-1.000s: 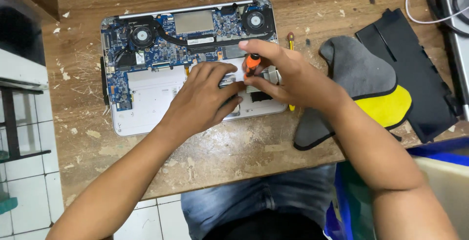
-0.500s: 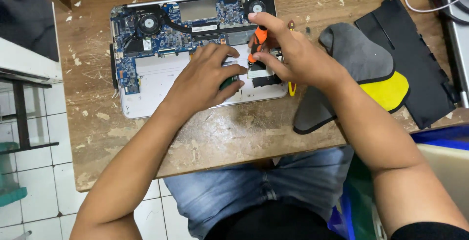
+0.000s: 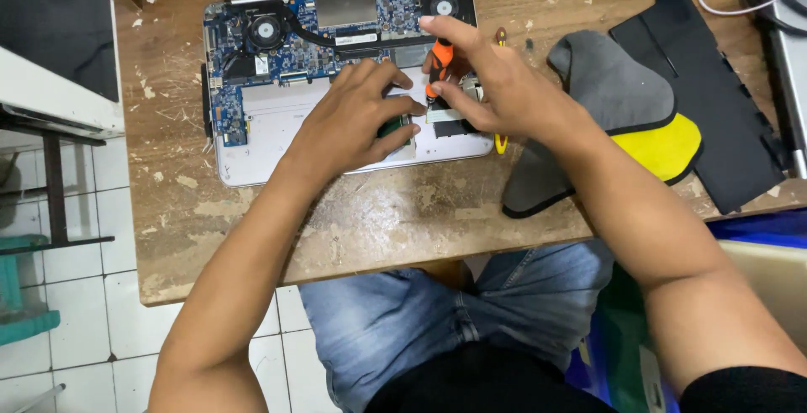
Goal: Repairing a laptop by connecting internal ribbon cables and securing components with a screwdriver
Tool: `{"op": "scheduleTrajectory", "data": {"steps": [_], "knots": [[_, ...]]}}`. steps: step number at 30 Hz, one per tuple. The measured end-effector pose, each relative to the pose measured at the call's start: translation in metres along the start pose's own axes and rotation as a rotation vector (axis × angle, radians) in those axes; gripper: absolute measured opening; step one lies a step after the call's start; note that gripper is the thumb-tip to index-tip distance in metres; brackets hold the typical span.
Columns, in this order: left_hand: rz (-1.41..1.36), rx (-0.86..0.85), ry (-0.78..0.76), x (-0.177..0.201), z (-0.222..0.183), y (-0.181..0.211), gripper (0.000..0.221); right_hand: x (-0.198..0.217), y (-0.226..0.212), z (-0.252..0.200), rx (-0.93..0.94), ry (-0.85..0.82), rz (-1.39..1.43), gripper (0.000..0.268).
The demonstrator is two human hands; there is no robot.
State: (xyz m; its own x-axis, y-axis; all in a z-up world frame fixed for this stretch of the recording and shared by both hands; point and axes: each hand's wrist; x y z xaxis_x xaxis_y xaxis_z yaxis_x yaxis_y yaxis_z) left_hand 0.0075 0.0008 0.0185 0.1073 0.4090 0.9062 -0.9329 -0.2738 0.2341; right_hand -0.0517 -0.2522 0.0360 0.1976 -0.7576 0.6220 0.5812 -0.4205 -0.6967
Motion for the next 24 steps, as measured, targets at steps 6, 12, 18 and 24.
{"op": "scheduleTrajectory", "data": {"steps": [6,12,18,24], "knots": [[-0.009,0.013,-0.019,0.000,0.001,-0.001,0.021,-0.001,0.002,-0.002,-0.021,-0.014,0.053,0.078],[-0.025,0.023,-0.006,0.002,0.001,0.001,0.021,-0.004,0.010,-0.002,0.000,0.000,0.043,0.079],[-0.022,0.033,0.019,0.000,0.001,0.001,0.021,-0.008,0.015,-0.002,0.007,0.019,-0.007,0.077],[0.010,0.010,0.058,-0.006,-0.002,-0.002,0.021,-0.008,0.020,-0.002,0.163,0.073,-0.139,0.068]]}}
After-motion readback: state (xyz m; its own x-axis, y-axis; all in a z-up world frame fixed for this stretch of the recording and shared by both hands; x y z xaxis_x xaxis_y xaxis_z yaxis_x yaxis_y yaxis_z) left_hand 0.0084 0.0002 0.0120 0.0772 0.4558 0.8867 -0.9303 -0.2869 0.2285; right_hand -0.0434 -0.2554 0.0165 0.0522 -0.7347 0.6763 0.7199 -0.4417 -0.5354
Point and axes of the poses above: each hand's wrist, its own z-axis towards the middle knuckle, its own x-axis out of the back of the hand, y = z × x, and after that the axes turned 7 degrees about z, right-handed
